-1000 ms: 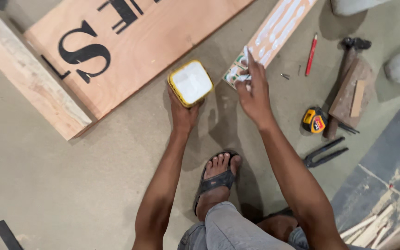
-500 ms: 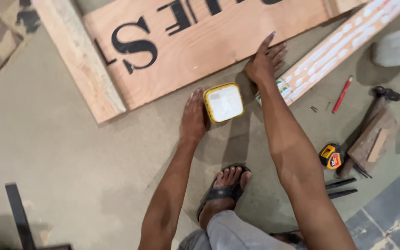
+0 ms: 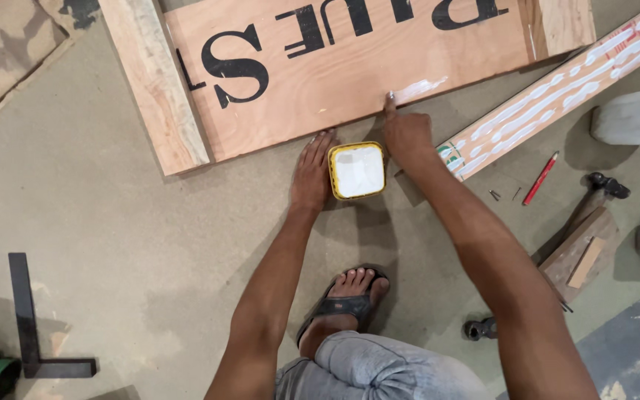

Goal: The person hammers nails into a wooden plank, applies glue to the plank, and attaches it to a larger wooden board with the text 'BLUE ST'. The person then hammers nails to secure the plank to the board.

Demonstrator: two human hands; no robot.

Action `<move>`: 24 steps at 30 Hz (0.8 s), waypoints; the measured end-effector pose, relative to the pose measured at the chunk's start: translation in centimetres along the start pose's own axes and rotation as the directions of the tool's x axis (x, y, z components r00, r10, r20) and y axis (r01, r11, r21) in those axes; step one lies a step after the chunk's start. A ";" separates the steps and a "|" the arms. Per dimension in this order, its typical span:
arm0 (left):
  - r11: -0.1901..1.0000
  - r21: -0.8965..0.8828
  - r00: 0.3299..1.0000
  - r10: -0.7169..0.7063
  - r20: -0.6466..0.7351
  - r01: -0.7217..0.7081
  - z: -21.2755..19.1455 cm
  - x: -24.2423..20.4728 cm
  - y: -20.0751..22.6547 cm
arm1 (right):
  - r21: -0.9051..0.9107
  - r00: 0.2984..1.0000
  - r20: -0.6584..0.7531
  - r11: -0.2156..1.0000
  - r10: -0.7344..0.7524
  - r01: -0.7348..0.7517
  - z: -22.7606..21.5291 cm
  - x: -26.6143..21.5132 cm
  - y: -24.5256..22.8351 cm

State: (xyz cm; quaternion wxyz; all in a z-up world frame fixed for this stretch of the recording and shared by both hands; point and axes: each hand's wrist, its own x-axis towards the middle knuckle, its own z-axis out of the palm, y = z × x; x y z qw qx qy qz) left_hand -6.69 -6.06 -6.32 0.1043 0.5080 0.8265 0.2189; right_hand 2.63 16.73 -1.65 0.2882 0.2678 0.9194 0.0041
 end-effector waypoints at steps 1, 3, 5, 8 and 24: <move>1.000 -0.004 1.000 -0.001 -0.010 0.001 0.1 -0.3 0.0 | 0.102 0.995 -0.060 0.991 -0.085 0.091 -0.5 -0.5 0.5; 1.000 -0.011 1.000 -0.008 -0.013 0.008 0.2 -0.4 0.0 | 0.279 0.952 -0.202 0.918 -0.232 0.283 -1.6 -1.1 1.8; 1.000 -0.014 1.000 -0.026 0.002 0.026 0.2 -0.5 0.1 | 0.909 0.971 -0.099 0.377 -0.219 0.178 -2.9 -1.3 2.2; 0.999 0.049 1.000 -0.015 0.011 0.014 0.0 0.0 -0.2 | 0.983 0.960 0.101 -0.120 -0.261 -0.136 -4.6 -0.8 1.7; 0.999 -0.046 0.999 -0.030 -0.021 0.029 0.3 -0.3 -0.3 | 0.343 0.966 -0.251 0.929 -0.053 0.140 -3.9 -2.6 1.4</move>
